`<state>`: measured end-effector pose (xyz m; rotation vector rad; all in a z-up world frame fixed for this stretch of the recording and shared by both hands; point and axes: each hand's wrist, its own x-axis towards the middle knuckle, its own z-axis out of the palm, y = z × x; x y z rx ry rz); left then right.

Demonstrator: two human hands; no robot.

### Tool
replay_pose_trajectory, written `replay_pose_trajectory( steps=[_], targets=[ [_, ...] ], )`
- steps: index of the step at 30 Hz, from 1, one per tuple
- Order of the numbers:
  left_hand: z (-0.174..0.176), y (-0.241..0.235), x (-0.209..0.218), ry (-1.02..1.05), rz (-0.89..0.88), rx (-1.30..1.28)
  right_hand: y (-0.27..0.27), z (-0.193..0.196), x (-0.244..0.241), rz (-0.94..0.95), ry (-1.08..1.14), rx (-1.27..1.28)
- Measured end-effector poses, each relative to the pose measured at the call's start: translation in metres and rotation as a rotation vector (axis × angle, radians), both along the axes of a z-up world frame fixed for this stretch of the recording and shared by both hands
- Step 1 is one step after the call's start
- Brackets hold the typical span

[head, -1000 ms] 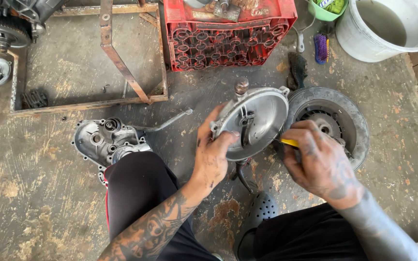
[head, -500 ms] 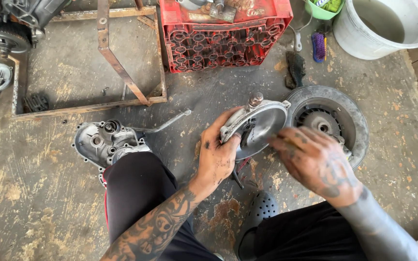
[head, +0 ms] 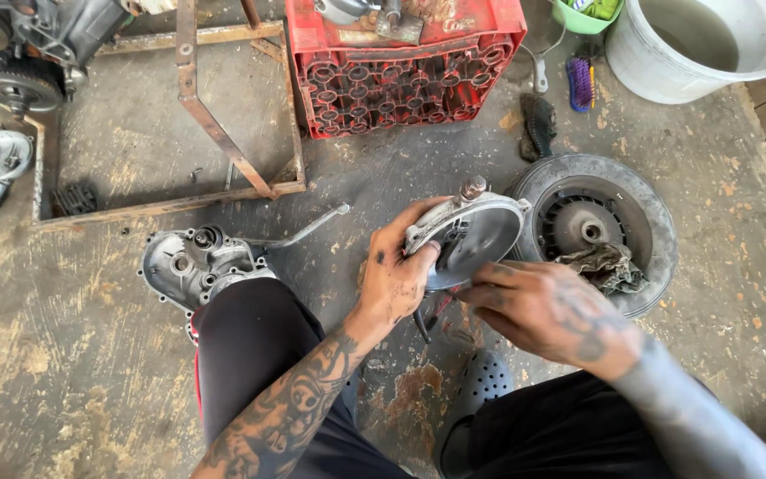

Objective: Repairing and reassembling a motorcycle clutch assembly on a workshop floor

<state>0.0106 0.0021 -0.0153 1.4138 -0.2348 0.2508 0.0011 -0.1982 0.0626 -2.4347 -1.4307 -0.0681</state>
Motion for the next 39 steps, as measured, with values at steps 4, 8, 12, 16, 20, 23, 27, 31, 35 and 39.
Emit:
replay_pose_trajectory(
  steps=[4, 8, 12, 16, 20, 23, 27, 31, 35, 39],
  targets=[
    [-0.004, 0.000, 0.004, 0.003, -0.010, 0.005, -0.024, -0.017, 0.016, -0.095, -0.168, -0.026],
    [-0.010, 0.001, 0.009, -0.007, -0.028, -0.051, -0.013, -0.005, 0.005, 0.025, 0.036, 0.036],
    [-0.015, 0.014, 0.019, -0.007, -0.106, -0.216, -0.028, 0.039, -0.003, -0.185, 0.166, 0.159],
    [-0.034, 0.030, 0.019, 0.231, -0.035, -0.513, -0.071, 0.030, 0.012, -0.279, 0.284, 0.456],
    [-0.051, 0.043, 0.015, -0.128, 0.251, 0.007, -0.081, 0.018, 0.022, -0.555, 0.372, 0.747],
    [-0.064, 0.045, 0.022, -0.103, 0.234, -0.036, -0.081, 0.007, 0.038, -0.616, 0.392, 0.776],
    [-0.060, 0.046, 0.019, 0.305, -0.015, -0.914, -0.083, -0.012, 0.056, -0.587, 0.372, 0.712],
    [-0.077, 0.047, 0.017, -0.163, 0.047, -0.547, -0.069, -0.007, 0.053, -0.635, 0.492, 0.743],
    [-0.034, 0.054, 0.011, 0.174, -0.076, -0.999, -0.065, -0.010, 0.056, -0.630, 0.526, 0.732],
    [0.004, 0.063, 0.011, 0.462, 0.024, -1.094, -0.064, -0.017, 0.059, -0.622, 0.548, 0.708]
  ],
)
